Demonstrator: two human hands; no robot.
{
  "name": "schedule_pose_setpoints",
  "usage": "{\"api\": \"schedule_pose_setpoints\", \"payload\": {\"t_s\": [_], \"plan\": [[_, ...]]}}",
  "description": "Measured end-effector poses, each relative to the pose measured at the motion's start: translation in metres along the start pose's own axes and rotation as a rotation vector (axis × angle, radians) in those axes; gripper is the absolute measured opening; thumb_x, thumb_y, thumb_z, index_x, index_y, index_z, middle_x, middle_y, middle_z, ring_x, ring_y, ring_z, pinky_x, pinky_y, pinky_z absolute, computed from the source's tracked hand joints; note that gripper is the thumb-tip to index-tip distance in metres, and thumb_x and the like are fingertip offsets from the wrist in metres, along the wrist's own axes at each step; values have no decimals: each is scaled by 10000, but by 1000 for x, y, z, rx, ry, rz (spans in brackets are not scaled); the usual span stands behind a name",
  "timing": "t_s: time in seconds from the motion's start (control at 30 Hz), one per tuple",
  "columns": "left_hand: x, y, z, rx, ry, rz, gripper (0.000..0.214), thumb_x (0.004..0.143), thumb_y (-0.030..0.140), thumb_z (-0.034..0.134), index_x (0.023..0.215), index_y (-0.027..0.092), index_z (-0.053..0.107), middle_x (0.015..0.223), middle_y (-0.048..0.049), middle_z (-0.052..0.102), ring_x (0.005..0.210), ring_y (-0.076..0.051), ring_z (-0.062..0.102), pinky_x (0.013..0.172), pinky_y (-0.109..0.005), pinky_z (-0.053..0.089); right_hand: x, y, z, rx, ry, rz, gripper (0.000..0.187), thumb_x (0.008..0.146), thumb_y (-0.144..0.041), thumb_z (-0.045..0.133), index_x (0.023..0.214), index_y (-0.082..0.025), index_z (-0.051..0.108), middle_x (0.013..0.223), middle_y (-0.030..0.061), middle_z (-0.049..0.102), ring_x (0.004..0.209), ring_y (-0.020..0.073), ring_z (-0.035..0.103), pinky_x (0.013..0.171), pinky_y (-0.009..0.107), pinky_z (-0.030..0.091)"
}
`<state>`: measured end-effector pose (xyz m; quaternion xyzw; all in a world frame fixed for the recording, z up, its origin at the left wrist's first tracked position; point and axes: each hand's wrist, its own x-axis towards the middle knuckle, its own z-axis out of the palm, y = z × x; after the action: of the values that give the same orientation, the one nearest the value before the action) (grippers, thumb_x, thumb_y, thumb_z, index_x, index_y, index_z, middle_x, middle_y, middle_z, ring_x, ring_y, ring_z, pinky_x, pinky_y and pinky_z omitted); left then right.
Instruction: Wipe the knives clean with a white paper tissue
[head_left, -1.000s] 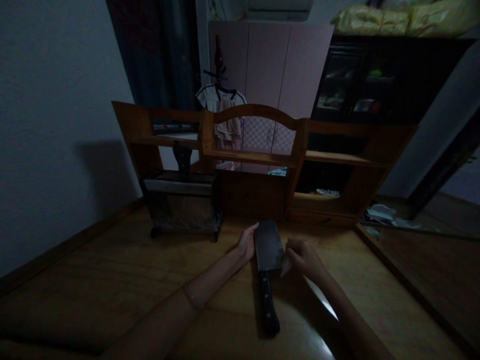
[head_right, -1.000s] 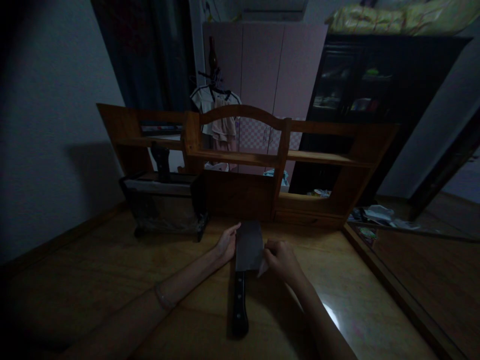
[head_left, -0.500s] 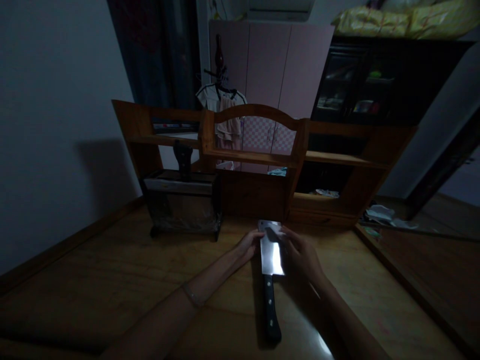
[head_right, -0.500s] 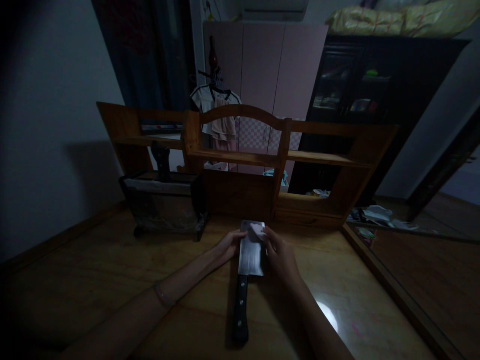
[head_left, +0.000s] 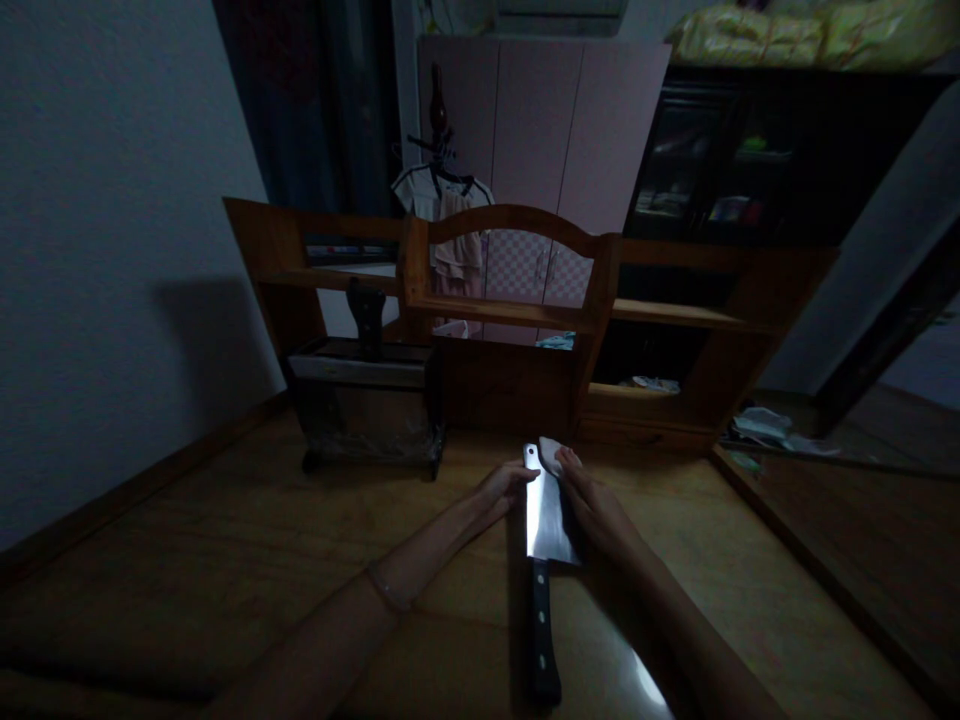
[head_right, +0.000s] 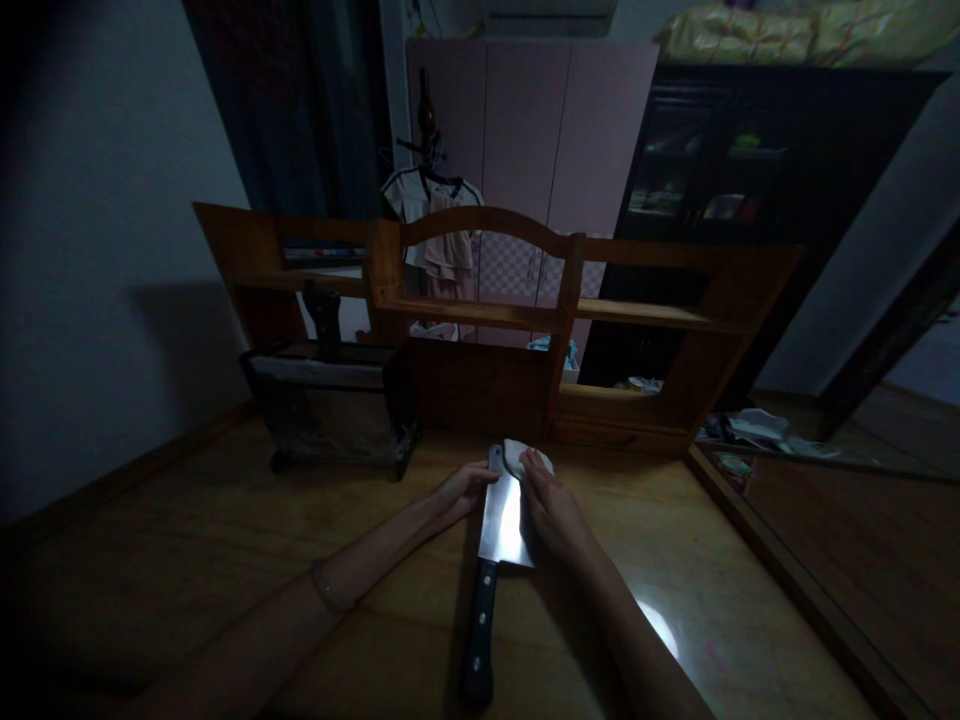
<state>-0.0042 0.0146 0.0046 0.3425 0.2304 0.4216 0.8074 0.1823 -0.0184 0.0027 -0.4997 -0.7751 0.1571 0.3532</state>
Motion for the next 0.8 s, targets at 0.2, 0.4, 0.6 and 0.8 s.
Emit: {"api": "schedule_pose_setpoints", "payload": {"t_s": [0.2, 0.4, 0.6, 0.8], "plan": [[-44, 14, -1, 97, -82, 107, 237, 754, 144, 600, 985, 149, 653, 1045, -105, 658, 1106, -226, 544, 1003, -324, 358, 0, -8, 1, 46, -76, -88, 461, 941, -409, 348, 1387, -294, 367, 1448, -1, 336, 1339, 226, 305, 1110, 464, 272], [-37, 20, 14, 101, -80, 96, 221, 679, 82, 672, 889, 151, 672, 1001, -96, 672, 1054, -229, 574, 964, -312, 390, -2, -12, -2, 62, -101, -82, 468, 943, -410, 347, 1393, -281, 359, 1452, 15, 333, 1340, 230, 303, 1108, 459, 272], [-17, 17, 18, 92, -78, 27, 195, 709, 142, 685, 898, 96, 675, 852, -118, 692, 893, -244, 639, 883, -337, 441, -1, -6, 4, 19, -94, -81, 456, 957, -386, 330, 1406, -307, 315, 1480, 11, 282, 1384, 210, 180, 1126, 479, 196], [-10, 8, 5, -26, -65, -7, 314, 893, 380, 470, 950, 138, 664, 952, -109, 685, 996, -226, 622, 901, -307, 441, -3, -17, 1, 67, -160, -168, 451, 960, -350, 337, 1408, -300, 311, 1489, 10, 253, 1387, 210, 172, 1132, 483, 164]]}}
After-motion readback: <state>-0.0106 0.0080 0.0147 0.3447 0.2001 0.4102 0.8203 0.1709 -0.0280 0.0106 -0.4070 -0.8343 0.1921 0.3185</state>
